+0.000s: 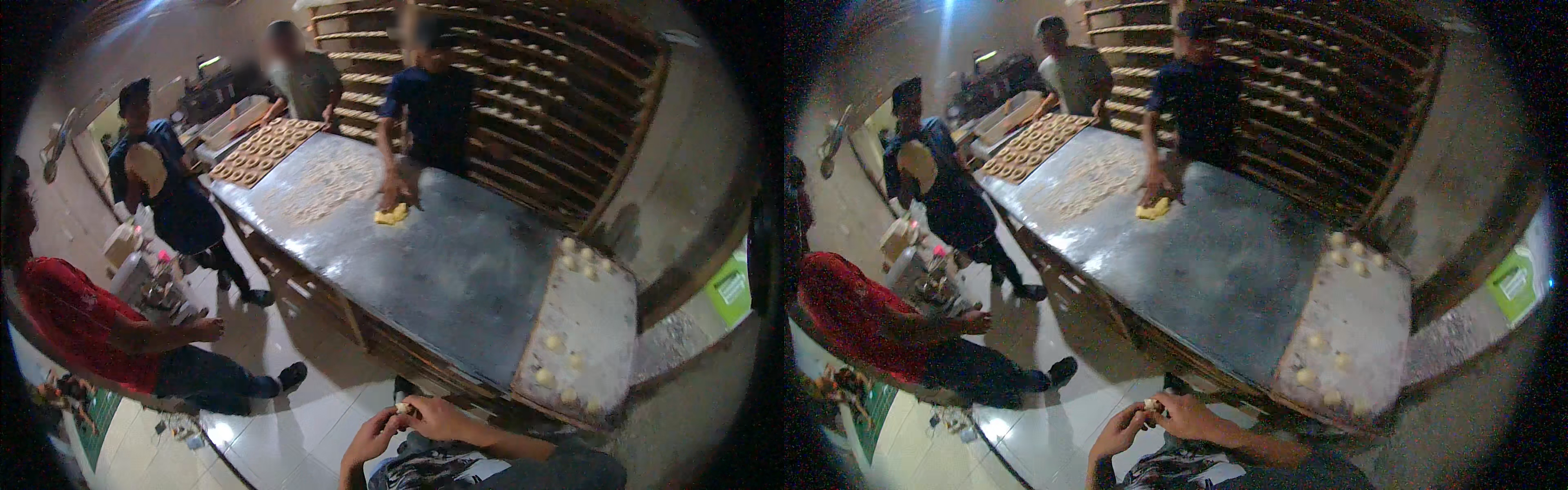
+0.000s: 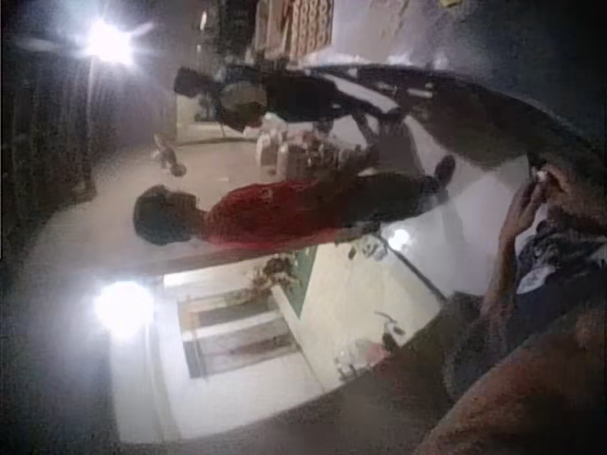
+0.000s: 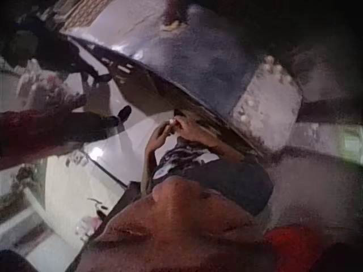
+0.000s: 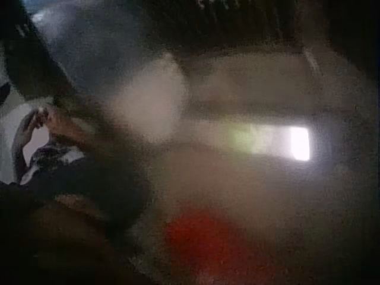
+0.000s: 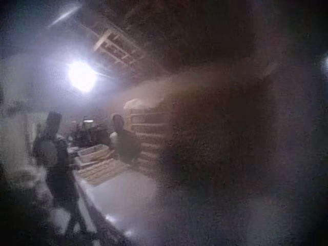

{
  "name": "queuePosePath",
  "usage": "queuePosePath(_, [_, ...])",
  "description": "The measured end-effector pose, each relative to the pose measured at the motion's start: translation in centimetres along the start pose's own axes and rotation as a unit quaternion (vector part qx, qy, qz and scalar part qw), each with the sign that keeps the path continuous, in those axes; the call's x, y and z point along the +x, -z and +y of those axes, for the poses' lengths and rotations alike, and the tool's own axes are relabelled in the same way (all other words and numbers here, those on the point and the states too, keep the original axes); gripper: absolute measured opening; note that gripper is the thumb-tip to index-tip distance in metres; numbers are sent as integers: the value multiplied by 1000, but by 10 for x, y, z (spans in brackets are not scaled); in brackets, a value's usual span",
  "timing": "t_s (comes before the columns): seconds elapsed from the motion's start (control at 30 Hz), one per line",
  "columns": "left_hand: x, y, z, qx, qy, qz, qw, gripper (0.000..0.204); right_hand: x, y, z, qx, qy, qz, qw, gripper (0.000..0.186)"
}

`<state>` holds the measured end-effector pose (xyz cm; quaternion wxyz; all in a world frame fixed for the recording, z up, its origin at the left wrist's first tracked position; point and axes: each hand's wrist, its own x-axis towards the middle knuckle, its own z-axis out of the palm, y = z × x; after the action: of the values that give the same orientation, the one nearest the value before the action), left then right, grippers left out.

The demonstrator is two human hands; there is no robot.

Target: The person tears off pieces of dough from a large mass on a metal table, rolls them into balls, and places them on a floured tray. Other workers are also shaping dough and arranging pieces on racks in the background.

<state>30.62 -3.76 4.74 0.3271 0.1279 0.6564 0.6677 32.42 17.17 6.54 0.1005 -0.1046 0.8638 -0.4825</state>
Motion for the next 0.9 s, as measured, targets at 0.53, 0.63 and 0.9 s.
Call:
queuePosePath(0.53, [72, 224, 116, -109, -43, 106, 988, 65, 154, 133, 57, 164, 4, 62, 985, 25])
queuePosePath(0.63, [104, 237, 113, -50, -10, 108, 993, 56, 158, 146, 57, 270, -79, 91, 955, 23])
queuePosePath(0.9, [183, 216, 100, 35, 29, -23, 999, 46, 144, 90, 35, 297, -110, 206, 926, 35])
